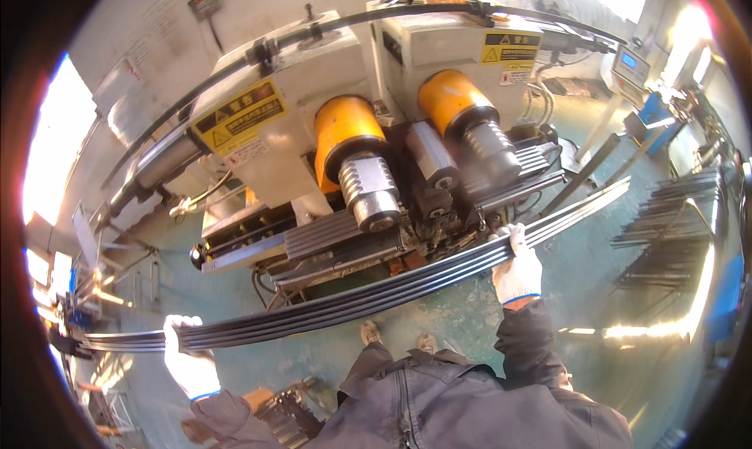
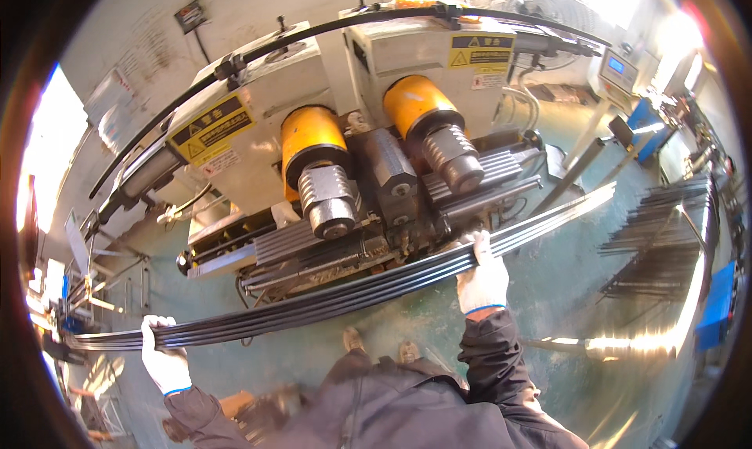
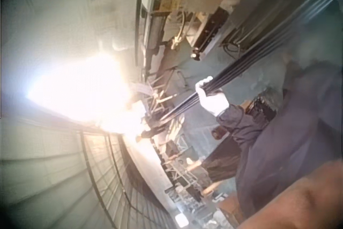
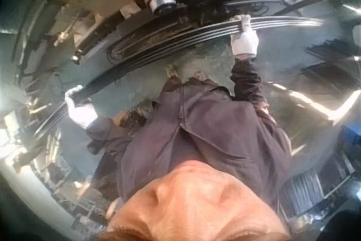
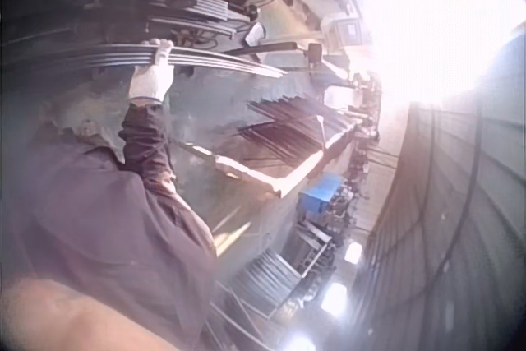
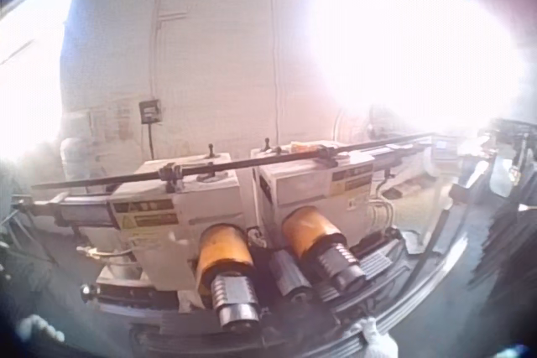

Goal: The person repeatedly picks up bundles of long metal rods from a floor rack and feeds them into a machine with rotating rollers. The rods are processed and then placed into a vertical rack. The person wears gloves and continues the cycle throughout the clip.

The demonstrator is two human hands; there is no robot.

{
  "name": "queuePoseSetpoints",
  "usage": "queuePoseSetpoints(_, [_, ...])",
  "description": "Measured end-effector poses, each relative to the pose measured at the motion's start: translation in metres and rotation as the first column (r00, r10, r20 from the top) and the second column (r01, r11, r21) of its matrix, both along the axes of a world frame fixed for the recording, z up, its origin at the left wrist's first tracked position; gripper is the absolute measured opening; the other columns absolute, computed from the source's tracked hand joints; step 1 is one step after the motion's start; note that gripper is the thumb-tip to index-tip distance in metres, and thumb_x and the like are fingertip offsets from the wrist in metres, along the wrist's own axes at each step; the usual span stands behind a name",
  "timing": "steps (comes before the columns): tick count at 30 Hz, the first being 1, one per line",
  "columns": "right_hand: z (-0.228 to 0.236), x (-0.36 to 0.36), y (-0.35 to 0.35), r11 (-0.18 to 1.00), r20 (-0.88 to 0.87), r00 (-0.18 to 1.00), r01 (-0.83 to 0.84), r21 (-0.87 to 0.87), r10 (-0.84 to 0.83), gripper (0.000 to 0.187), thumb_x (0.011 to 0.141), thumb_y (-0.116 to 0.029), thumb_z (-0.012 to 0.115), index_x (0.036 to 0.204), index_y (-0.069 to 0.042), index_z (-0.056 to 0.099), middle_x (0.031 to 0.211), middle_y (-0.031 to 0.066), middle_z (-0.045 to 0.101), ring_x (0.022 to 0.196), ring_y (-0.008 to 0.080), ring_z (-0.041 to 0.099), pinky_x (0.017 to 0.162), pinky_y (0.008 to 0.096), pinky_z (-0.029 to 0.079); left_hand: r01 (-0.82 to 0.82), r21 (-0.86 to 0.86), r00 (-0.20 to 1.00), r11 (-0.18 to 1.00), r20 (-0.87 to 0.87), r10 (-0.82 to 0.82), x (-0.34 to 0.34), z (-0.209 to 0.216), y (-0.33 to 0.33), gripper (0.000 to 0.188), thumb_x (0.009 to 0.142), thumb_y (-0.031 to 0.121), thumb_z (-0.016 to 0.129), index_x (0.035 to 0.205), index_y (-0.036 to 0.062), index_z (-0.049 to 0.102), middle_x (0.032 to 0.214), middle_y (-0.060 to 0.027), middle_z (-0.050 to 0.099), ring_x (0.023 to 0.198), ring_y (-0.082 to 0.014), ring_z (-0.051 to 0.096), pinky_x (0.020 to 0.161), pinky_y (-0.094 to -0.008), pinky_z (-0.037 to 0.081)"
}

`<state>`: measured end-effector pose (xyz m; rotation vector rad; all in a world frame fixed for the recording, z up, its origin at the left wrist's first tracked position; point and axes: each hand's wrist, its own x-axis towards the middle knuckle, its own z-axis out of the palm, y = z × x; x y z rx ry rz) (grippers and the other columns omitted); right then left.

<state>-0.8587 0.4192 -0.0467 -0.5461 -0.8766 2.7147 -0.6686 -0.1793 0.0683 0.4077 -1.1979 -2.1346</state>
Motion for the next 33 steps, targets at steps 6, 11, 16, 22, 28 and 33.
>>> queuePoseSetpoints(6, [0.023,-0.034,-0.076,0.996,-0.151,0.986,-0.077,-0.037,0.070,0.032,0.122,-0.022,0.059,0.137,0.005,0.066,0.127,0.0197,0.076,0.125,0.0395,0.072,0.114,0.0555,0.057,0.065,0.140,0.997,0.988,0.032,-0.070,-0.051,-0.062,-0.063,0.022,0.119,0.028,0.068,0.117,0.0059,0.070,0.113,-0.0095,0.074,0.110,-0.0274,0.071,0.107,-0.0453,0.058])
queuePoseSetpoints(11, [-0.001,-0.088,-0.103,0.979,0.036,0.995,0.086,0.182,-0.094,0.028,0.117,-0.024,0.070,0.134,-0.002,0.074,0.127,0.0059,0.074,0.111,0.0199,0.065,0.102,0.0382,0.050,0.076,0.245,0.992,0.967,0.082,-0.099,-0.098,-0.108,-0.093,0.027,0.119,0.029,0.069,0.120,0.0031,0.073,0.115,-0.0112,0.076,0.111,-0.0273,0.073,0.109,-0.0454,0.060])
queuePoseSetpoints(16, [-0.019,-0.117,-0.115,0.933,0.113,0.991,0.033,0.359,-0.078,0.022,0.116,-0.021,0.067,0.126,-0.004,0.077,0.121,0.0021,0.076,0.102,0.0162,0.064,0.095,0.0341,0.049,0.123,0.213,0.982,0.969,0.115,-0.150,-0.135,-0.129,-0.100,0.029,0.118,0.029,0.070,0.120,0.0005,0.075,0.117,-0.0122,0.078,0.113,-0.0261,0.075,0.109,-0.0420,0.062])
queuePoseSetpoints(22, [-0.028,-0.143,-0.127,0.915,0.168,0.972,0.086,0.393,-0.164,0.019,0.117,-0.021,0.059,0.112,-0.011,0.074,0.104,0.0007,0.072,0.094,0.0177,0.066,0.085,0.0360,0.052,0.106,0.300,0.976,0.948,0.148,-0.156,-0.148,-0.127,-0.068,0.031,0.119,0.028,0.071,0.121,-0.0024,0.075,0.118,-0.0134,0.079,0.113,-0.0253,0.077,0.105,-0.0411,0.066])
queuePoseSetpoints(28, [-0.041,-0.146,-0.132,0.919,0.128,0.965,0.171,0.355,-0.229,0.024,0.121,-0.023,0.051,0.117,-0.014,0.073,0.102,0.0031,0.070,0.091,0.0182,0.066,0.082,0.0365,0.051,0.076,0.336,0.959,0.939,0.233,-0.161,-0.162,-0.121,-0.035,0.031,0.118,0.029,0.073,0.127,0.0001,0.076,0.120,-0.0110,0.082,0.111,-0.0238,0.079,0.100,-0.0389,0.067])
queuePoseSetpoints(33, [-0.042,-0.153,-0.131,0.906,0.157,0.960,0.153,0.394,-0.230,0.028,0.123,-0.030,0.052,0.114,-0.014,0.073,0.098,0.0021,0.069,0.089,0.0174,0.063,0.079,0.0358,0.048,0.157,0.356,0.959,0.921,0.168,-0.229,-0.166,-0.125,-0.032,0.033,0.117,0.034,0.074,0.126,0.0026,0.076,0.125,-0.0100,0.080,0.118,-0.0242,0.077,0.107,-0.0421,0.064])
